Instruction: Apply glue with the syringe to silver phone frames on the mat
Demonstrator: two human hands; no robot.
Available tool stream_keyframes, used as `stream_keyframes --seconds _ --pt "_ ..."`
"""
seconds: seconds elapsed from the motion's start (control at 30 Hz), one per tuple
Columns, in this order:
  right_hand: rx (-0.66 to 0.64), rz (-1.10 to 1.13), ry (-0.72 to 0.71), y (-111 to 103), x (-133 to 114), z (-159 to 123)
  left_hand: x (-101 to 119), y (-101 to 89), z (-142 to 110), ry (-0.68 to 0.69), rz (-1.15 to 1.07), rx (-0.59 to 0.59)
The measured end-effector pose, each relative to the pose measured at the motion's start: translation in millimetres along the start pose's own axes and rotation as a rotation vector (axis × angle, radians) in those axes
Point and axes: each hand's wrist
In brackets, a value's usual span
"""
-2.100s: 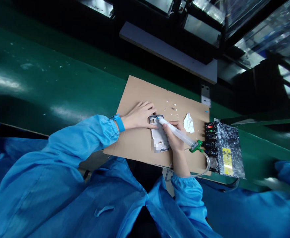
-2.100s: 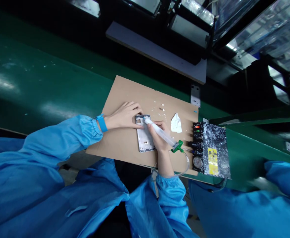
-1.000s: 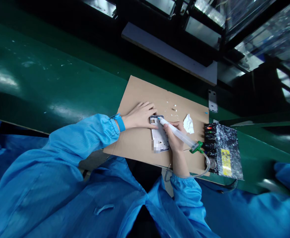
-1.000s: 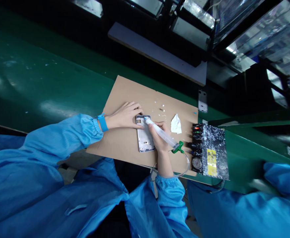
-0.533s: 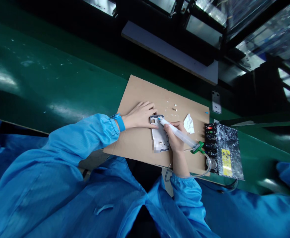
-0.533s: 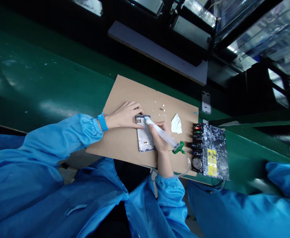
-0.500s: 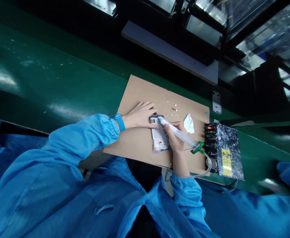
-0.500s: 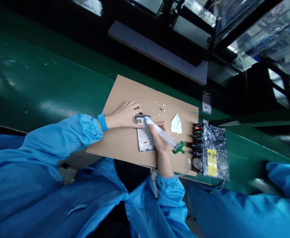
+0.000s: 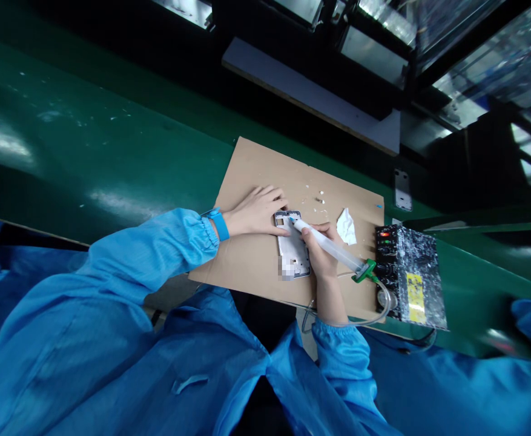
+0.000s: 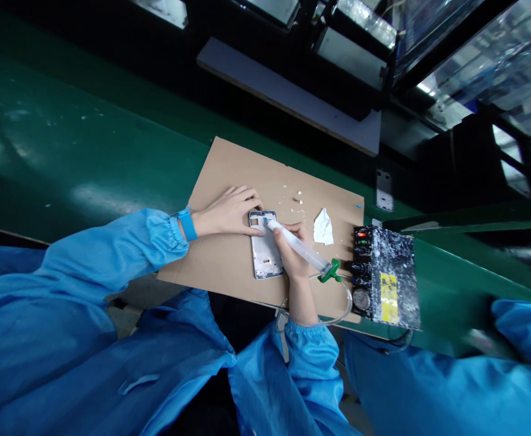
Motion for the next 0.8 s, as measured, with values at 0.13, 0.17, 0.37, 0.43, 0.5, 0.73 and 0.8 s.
stream_keyframes --seconds 0.13,0.17,0.37,0.43,0.5,0.73,0.8 --pt "0.007 -0.016 0.005 -0.1 -0.2 0.1 -0.3 0.2 0.1 0.008 -0.001 0.003" --pt "0.004 -0.017 0.008 -0.2 0.1 0.2 -0.4 0.1 0.1 0.01 0.0 0.003" --pt "-0.006 -0.002 0.033 -1.8 2.4 0.9 -0.4 0.1 0.2 0.003 0.008 -0.005" --pt "-0.018 0.003 0.054 -2.3 2.2 1.0 -0.3 0.1 0.1 0.006 0.004 0.002" --pt "-0.015 0.004 0.06 -2.5 1.6 1.0 0.1 -0.3 0.0 0.003 -0.003 0.004" --pt "0.008 0.008 0.028 -1.3 0.2 0.1 3.1 -4.7 0.4 -0.005 -0.018 -0.015" --pt "0.013 0.009 0.036 -1.1 0.0 -0.5 3.9 -5.5 0.6 -0.008 -0.007 -0.022"
Point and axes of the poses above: each hand's wrist, its own z-axis towards the middle knuckle, its own y-axis out of the palm, x = y × z, and after that the axes turned 12 degrees about y, right-handed
